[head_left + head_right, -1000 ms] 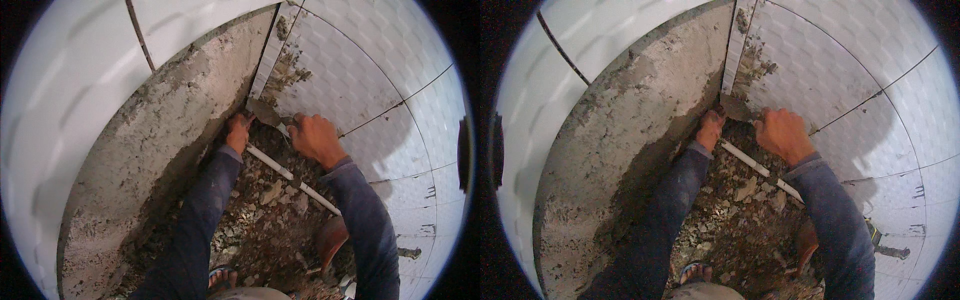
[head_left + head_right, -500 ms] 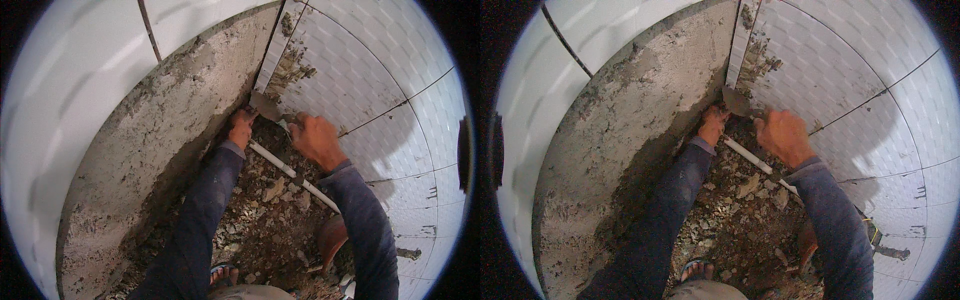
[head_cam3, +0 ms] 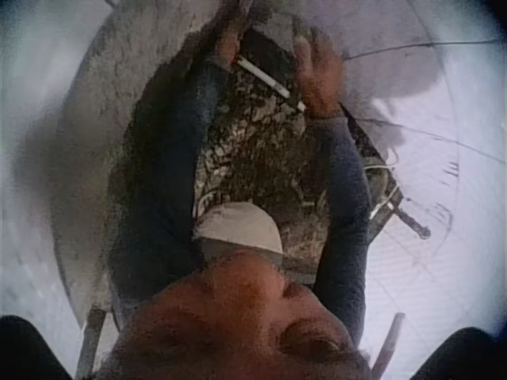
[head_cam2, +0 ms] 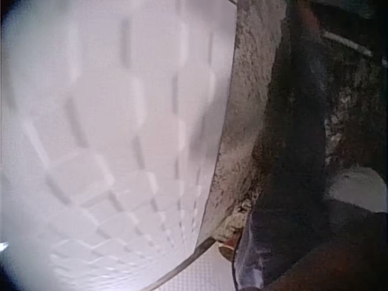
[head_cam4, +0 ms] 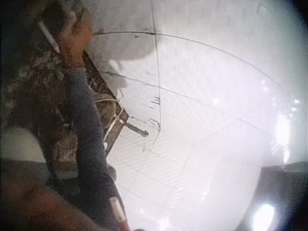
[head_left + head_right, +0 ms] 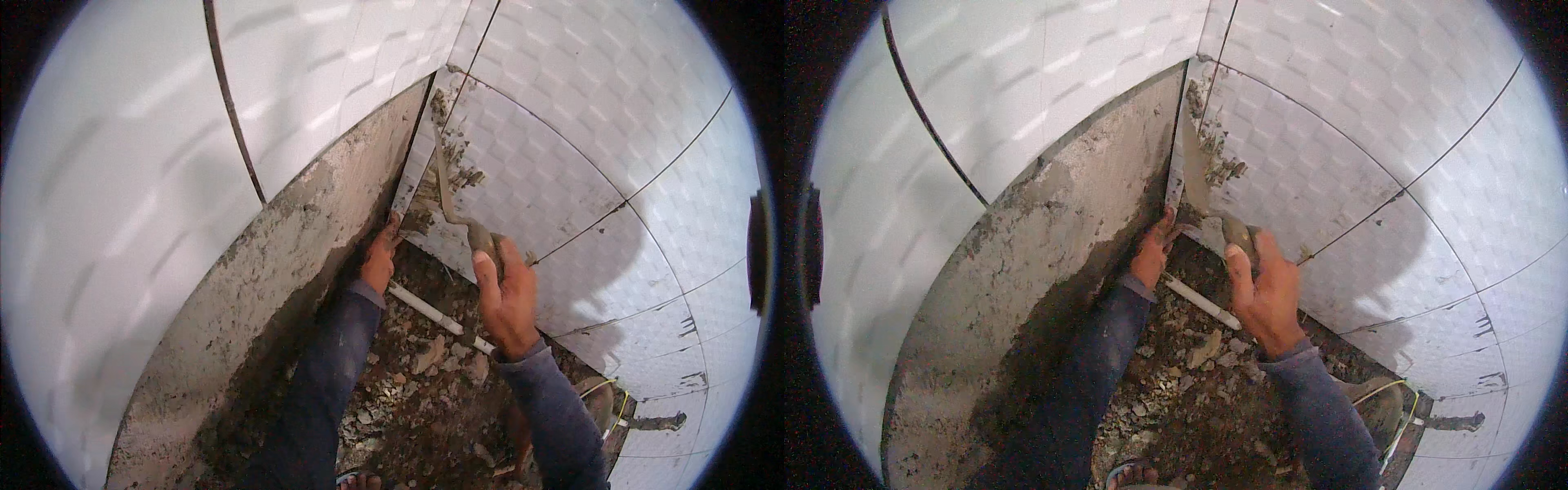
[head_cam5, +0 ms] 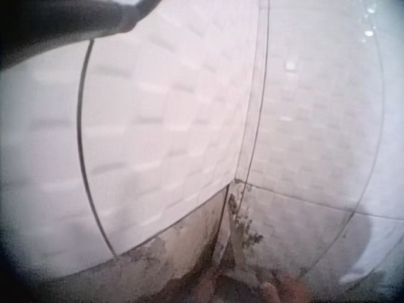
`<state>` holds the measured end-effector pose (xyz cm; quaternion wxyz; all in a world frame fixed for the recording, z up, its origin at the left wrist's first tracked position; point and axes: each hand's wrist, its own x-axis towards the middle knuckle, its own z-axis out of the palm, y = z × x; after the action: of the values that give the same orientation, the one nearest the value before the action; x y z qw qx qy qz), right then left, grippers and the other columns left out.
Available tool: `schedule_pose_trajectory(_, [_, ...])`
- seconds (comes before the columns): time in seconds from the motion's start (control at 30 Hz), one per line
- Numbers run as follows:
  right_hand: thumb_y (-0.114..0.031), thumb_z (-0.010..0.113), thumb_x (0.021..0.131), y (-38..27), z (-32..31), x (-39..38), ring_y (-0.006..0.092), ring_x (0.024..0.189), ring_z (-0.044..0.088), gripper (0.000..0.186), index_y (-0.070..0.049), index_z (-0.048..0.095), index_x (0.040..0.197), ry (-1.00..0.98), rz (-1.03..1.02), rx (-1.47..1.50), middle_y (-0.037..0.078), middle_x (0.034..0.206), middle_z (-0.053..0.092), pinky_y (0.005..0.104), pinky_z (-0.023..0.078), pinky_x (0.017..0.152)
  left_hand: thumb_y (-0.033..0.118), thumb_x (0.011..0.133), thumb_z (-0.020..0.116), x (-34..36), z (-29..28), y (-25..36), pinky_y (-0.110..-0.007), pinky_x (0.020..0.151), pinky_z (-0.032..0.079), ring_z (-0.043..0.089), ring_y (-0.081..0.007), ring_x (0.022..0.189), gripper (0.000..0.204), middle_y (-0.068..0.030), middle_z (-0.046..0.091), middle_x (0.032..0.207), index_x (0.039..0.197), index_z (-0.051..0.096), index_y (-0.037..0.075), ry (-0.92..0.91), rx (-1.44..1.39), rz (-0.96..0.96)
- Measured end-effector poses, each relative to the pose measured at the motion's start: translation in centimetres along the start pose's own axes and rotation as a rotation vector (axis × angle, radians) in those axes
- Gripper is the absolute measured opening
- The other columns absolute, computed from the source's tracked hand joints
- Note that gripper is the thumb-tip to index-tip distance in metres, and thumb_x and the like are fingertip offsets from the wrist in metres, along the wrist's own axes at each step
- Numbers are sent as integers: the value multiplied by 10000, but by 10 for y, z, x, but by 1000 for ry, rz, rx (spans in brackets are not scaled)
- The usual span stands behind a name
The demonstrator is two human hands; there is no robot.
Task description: The person scoops cement from a bucket using a trowel and applies it to the corner of a tiled wall. They smooth the cement along the vertical joint between two walls, working in a small area.
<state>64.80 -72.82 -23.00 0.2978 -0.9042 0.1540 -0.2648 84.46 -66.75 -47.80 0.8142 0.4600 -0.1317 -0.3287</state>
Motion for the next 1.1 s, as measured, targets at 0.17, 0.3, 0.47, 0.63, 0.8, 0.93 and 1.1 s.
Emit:
schedule_pose_trajectory(0.17, [-262,596,968,0,19,13,453,628,611,279,6,583,1045,-26,-46,-6,237,715,621,480,464,582,565,1010,446,27,-41,-32,-336,922,346,423,-239,1390,602,91,336,1602,1534,397,274,52,137,79])
schedule_pose_trajectory(0.3, [-260,587,973,18,24,12,471,625,605,269,-2,561,1046,52,-79,-47,240,693,617,507,450,568,568,997,482,18,-19,-23,-323,929,338,425,-226,1379,611,104,350,1589,1526,409,268,119,-3,-126])
schedule_pose_trajectory(0.47, [-246,572,979,-2,32,10,478,630,603,248,-5,538,1026,79,-84,-30,251,691,612,524,442,569,491,1000,504,-2,-32,-27,-386,1055,273,430,-194,1369,550,74,401,1550,1489,447,245,64,-2,23])
schedule_pose_trajectory(0.63, [-231,571,977,-2,31,14,476,628,602,228,-8,536,1009,68,-43,-46,252,691,610,534,432,566,414,1030,459,-7,-18,-12,-359,1067,289,425,-163,1376,499,64,409,1544,1490,440,220,80,-81,-48])
schedule_pose_trajectory(0.8, [-231,574,977,-3,33,13,480,634,600,229,-7,530,986,95,-59,-65,256,697,606,530,432,558,385,1036,443,-6,-18,-13,-283,960,360,437,-162,1368,482,67,398,1555,1481,461,200,55,-55,22])
schedule_pose_trajectory(0.93, [-222,575,977,-2,31,11,496,649,596,218,-10,527,982,67,-84,-2,262,703,602,527,434,559,403,1023,475,-9,-20,-18,-248,905,395,433,-178,1372,503,47,377,1573,1492,453,224,19,-58,49])
schedule_pose_trajectory(1.1, [-224,578,977,-8,40,15,509,659,588,226,-5,525,996,74,-54,-3,266,706,598,522,435,564,423,986,517,2,-44,-32,-394,1101,283,367,-225,1432,568,23,357,1588,1519,421,254,60,-126,-17])
